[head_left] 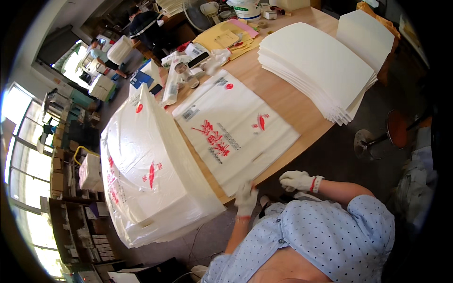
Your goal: The person repeatedly picks up white rectangular sheets from a stack on a table and places them into white plastic bags with red text. The person wears white gloves and continues this repetitive packing process throughout the clip.
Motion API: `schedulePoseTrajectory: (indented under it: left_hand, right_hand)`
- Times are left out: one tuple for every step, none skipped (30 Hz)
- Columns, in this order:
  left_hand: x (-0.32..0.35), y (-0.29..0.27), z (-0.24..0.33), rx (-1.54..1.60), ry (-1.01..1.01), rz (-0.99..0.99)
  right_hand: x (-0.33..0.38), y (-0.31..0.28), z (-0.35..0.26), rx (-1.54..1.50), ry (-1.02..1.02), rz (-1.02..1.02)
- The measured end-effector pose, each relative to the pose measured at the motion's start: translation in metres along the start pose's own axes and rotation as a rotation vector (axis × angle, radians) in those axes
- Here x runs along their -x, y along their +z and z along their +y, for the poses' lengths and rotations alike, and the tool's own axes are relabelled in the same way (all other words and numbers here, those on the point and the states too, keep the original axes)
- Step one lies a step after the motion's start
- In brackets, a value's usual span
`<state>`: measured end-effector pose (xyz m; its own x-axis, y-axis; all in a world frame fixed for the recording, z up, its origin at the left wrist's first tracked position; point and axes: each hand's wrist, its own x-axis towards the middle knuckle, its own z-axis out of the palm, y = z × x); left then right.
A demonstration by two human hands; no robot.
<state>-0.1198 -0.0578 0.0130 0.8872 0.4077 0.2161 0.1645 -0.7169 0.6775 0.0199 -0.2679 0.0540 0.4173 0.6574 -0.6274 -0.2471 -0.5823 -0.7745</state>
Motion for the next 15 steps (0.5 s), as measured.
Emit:
schedulePoseTrajectory:
  left_hand:
    - [-0.034, 0.019, 0.011, -0.049, 0.032, 0.056]
    - [-0.064, 0.034, 0.017, -0.1, 0.063, 0.112]
    - [-0.086, 0.041, 0.022, -0.24, 0.026, 0.034]
    - [-0.1, 0.041, 0.023, -0.381, -0.01, -0.042]
    - [-0.104, 0.044, 0.016, -0.373, -0.026, -0.073]
    - [-0.106, 0.05, 0.001, -0.363, -0.045, -0.102]
    - [-0.114, 0.055, -0.01, -0.353, -0.055, -0.12]
    - [-0.113, 0.056, -0.02, -0.304, -0.044, -0.15]
    - [-0.112, 0.056, -0.03, -0.254, -0.037, -0.177]
    - [-0.118, 0.051, -0.029, -0.212, -0.019, -0.196]
    - [-0.121, 0.048, -0.027, -0.174, -0.068, -0.207]
    - [-0.12, 0.044, -0.025, -0.136, -0.12, -0.215]
    - [-0.121, 0.038, -0.019, -0.094, -0.177, -0.23]
    - [-0.123, 0.033, -0.013, -0.111, -0.194, -0.245]
    - [-0.131, 0.031, -0.006, -0.128, -0.199, -0.262]
  right_hand:
    - [0.007, -0.014, 0.01, -0.074, 0.053, 0.066]
    - [0.01, -0.026, 0.022, -0.112, 0.031, 0.112]
    - [0.012, -0.036, 0.035, -0.177, 0.032, 0.173]
    - [0.014, -0.042, 0.043, -0.24, 0.031, 0.231]
    - [0.02, -0.045, 0.045, -0.265, 0.018, 0.254]
    - [0.026, -0.047, 0.048, -0.286, 0.004, 0.275]
    - [0.028, -0.053, 0.046, -0.304, -0.022, 0.301]
    - [0.029, -0.051, 0.048, -0.313, -0.018, 0.293]
    - [0.029, -0.048, 0.048, -0.318, -0.014, 0.283]
    - [0.024, -0.046, 0.044, -0.327, -0.025, 0.275]
    - [0.018, -0.043, 0.038, -0.318, -0.012, 0.233]
    - [0.007, -0.039, 0.028, -0.329, 0.021, 0.179]
    - [-0.009, -0.036, 0.02, -0.328, 0.01, 0.059]
    - [-0.029, -0.033, 0.016, -0.328, 0.0, -0.054]
    - [-0.065, -0.024, 0.018, -0.662, -0.096, -0.249]
